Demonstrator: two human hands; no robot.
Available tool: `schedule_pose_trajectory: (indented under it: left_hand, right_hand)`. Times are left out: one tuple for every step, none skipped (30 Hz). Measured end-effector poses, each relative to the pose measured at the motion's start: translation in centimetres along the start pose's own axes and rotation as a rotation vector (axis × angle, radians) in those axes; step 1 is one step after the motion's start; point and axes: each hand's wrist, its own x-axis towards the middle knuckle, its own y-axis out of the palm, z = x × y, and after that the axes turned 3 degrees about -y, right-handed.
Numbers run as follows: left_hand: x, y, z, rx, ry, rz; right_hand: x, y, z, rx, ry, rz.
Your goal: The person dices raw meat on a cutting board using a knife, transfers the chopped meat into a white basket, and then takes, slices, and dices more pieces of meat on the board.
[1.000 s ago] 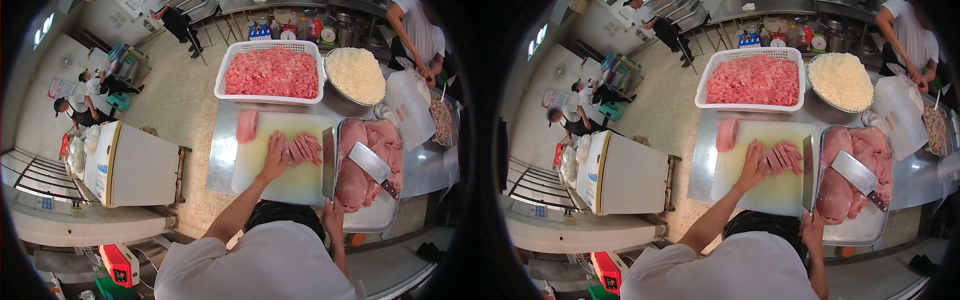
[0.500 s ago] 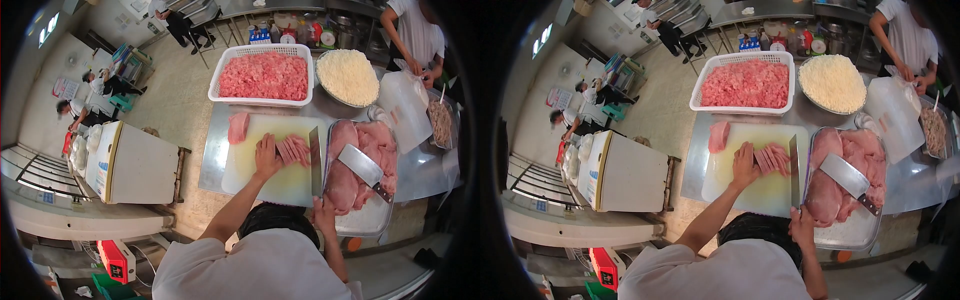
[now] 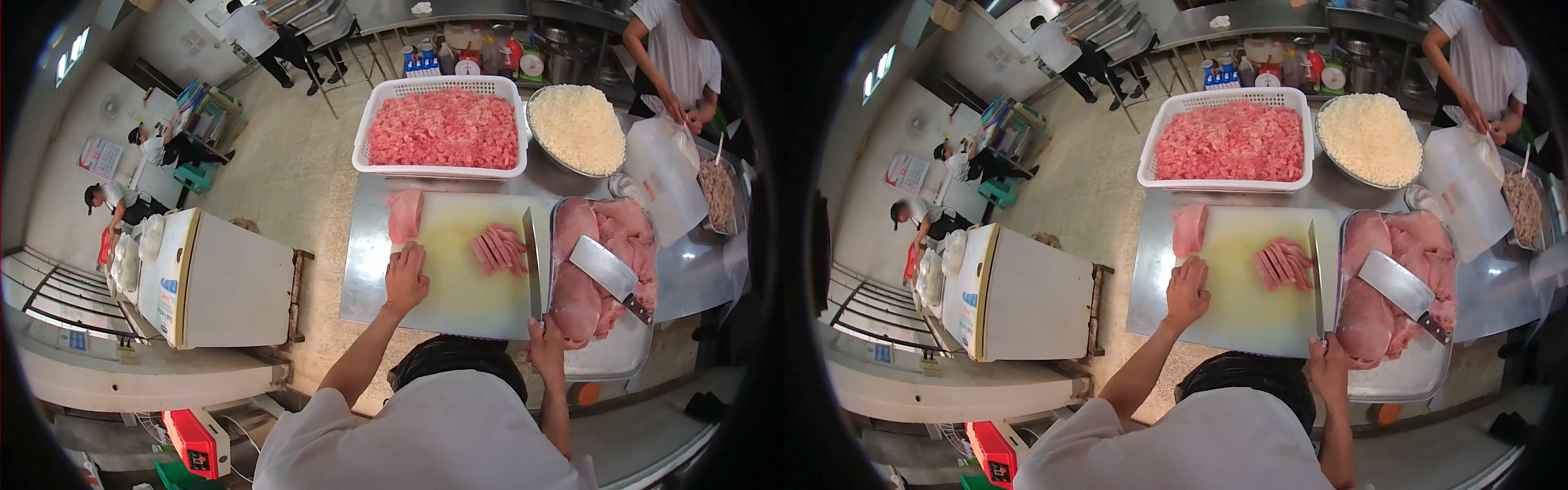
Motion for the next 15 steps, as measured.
schedule_pose_trajectory:
  left_hand:
    - [0.3, -0.3, 0.6, -0.008, 0.049, 0.033]
    - [0.3, -0.4, 0.8, -0.03, 0.037, 0.045]
    - [0.3, -0.7, 0.5, -0.052, 0.025, 0.057]
    - [0.4, -0.9, 0.3, -0.074, 0.014, 0.067]
    - [0.7, -1.1, 0.4, -0.074, 0.016, 0.083]
    - [0.8, -1.3, 0.5, -0.075, 0.017, 0.102]
    - [0.8, -1.3, 0.7, -0.077, 0.018, 0.124]
    - [0.8, -1.1, 1.2, 0.001, 0.081, 0.064]
    - [0.9, -0.7, 1.6, 0.068, 0.156, 0.013]
    - [1.2, -0.6, 1.2, 0.122, 0.239, -0.03]
    - [1.4, -0.5, 0.7, -0.051, 0.191, -0.077]
    - [2.1, -1.5, -0.7, -0.222, 0.135, -0.11]
    - [2.4, -2.0, -1.8, -0.341, 0.146, -0.126]
    - [2.7, -1.9, -2.8, -0.473, 0.096, -0.015]
    - [3.1, -1.8, -3.7, -0.594, 0.041, 0.086]
  right_hand:
    - [0.2, 0.2, 0.2, -0.018, -0.011, -0.024]
    - [0.3, 0.6, 0.4, -0.036, -0.022, -0.047]
    - [0.3, 0.8, 1.1, -0.044, 0.02, -0.045]
    - [0.2, 0.7, 2.2, -0.051, 0.061, -0.044]
    - [0.2, 0.9, 2.8, -0.057, 0.102, -0.045]
    - [0.3, 1.2, 2.5, -0.085, 0.061, -0.055]
    - [0.5, 1.5, 1.8, -0.115, 0.025, -0.065]
    - [0.4, 1.8, 1.0, -0.145, -0.003, -0.085]
    - [0.3, 2.4, 0.3, -0.169, -0.061, -0.109]
    - [0.4, 2.8, 0.1, -0.197, -0.106, -0.141]
    - [0.1, 2.6, 0.0, -0.229, -0.092, -0.155]
    - [-0.1, 2.5, 0.5, -0.261, -0.078, -0.169]
    - [-0.2, 2.4, 2.2, -0.29, -0.014, -0.158]
    - [-0.3, 2.3, 3.4, -0.315, 0.007, -0.148]
    - [-0.3, 2.5, 3.3, -0.323, -0.05, -0.186]
